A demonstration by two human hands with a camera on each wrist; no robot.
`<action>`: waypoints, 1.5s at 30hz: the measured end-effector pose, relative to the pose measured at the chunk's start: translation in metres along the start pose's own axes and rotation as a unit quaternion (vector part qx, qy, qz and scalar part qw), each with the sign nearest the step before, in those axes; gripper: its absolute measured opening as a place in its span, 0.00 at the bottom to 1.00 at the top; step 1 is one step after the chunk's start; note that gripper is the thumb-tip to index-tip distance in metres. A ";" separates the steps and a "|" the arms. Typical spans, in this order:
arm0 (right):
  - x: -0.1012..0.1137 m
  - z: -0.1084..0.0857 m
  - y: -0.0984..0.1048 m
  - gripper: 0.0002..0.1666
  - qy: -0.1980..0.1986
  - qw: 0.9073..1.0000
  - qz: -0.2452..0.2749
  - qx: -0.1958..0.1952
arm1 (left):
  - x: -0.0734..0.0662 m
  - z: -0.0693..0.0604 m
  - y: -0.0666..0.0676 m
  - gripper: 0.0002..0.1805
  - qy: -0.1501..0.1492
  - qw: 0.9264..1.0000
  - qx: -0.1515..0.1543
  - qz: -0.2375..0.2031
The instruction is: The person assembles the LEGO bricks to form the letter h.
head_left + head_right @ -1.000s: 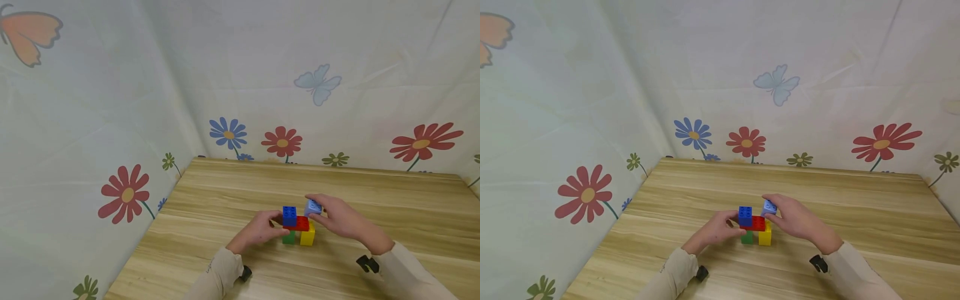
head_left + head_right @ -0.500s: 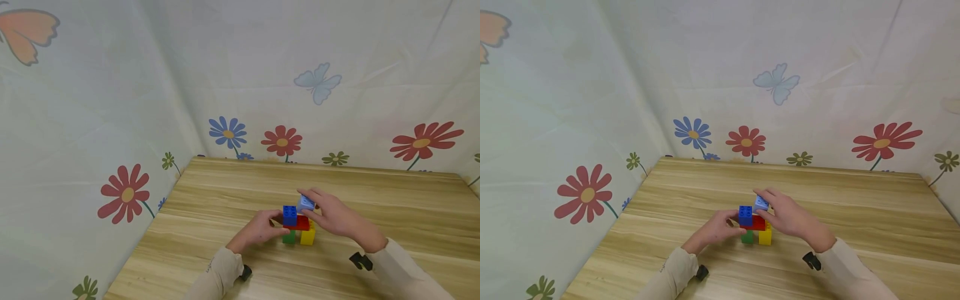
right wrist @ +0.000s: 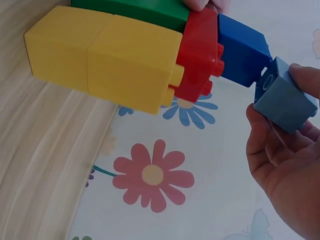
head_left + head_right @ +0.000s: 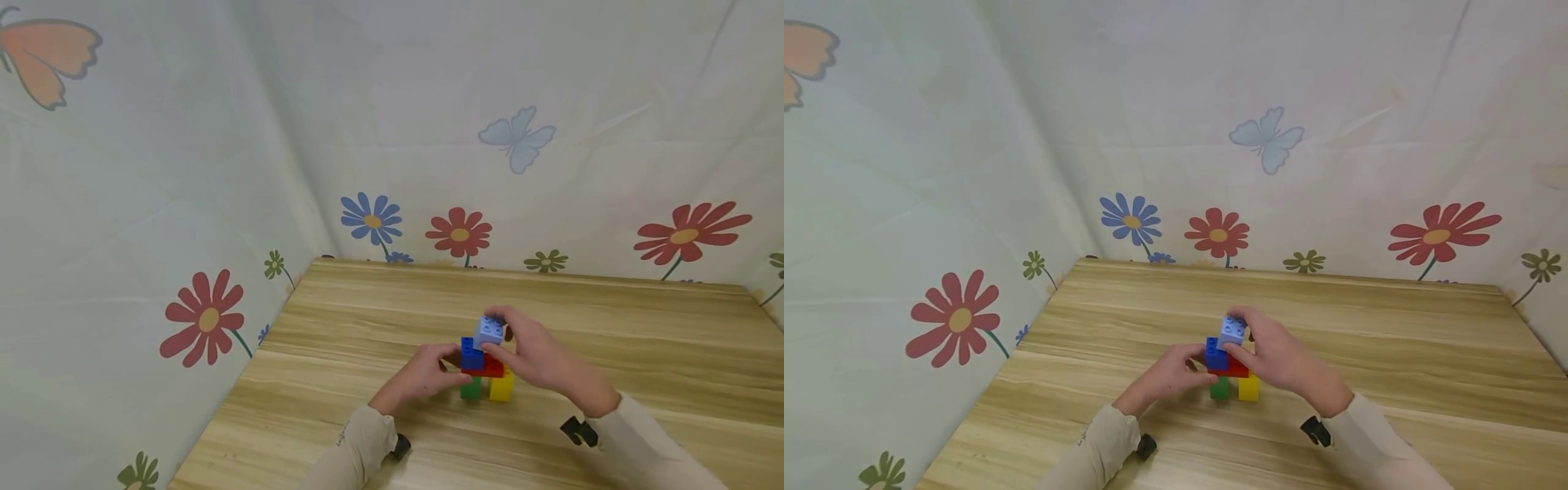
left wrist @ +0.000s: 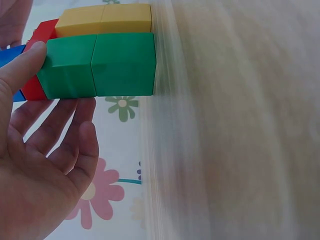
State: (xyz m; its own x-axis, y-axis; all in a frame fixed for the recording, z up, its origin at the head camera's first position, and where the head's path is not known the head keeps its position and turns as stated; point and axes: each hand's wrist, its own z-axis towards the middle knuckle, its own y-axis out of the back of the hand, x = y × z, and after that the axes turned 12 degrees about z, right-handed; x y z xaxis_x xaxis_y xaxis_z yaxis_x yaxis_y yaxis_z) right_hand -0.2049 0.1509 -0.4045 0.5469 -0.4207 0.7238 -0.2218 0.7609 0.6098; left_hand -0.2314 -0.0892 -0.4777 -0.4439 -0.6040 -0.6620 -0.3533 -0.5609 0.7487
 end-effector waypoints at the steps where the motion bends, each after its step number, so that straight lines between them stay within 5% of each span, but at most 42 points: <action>1: 0.000 0.000 -0.002 0.29 0.002 1.000 0.002 -0.003 | 0.001 0.000 0.000 0.17 0.000 1.000 0.000 0.000; 14: -0.008 0.004 -0.017 0.28 0.066 0.998 -0.002 -0.024 | 0.003 0.001 -0.001 0.19 -0.008 1.000 0.000 0.001; 27: -0.009 0.005 -0.025 0.30 0.076 0.996 0.012 -0.040 | 0.003 0.001 -0.001 0.19 -0.005 1.000 0.003 0.005; 45: -0.009 0.004 -0.018 0.33 0.104 0.994 0.013 -0.013 | 0.002 0.001 0.000 0.19 -0.006 1.000 0.002 0.008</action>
State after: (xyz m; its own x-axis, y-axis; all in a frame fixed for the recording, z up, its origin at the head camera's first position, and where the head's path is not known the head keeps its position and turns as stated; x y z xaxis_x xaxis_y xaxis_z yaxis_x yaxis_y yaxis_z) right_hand -0.2090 0.1388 -0.4207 0.6971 -0.2908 0.6553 -0.2184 0.7844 0.5805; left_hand -0.2330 -0.0904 -0.4793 -0.4599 -0.6064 -0.6487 -0.3498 -0.5478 0.7600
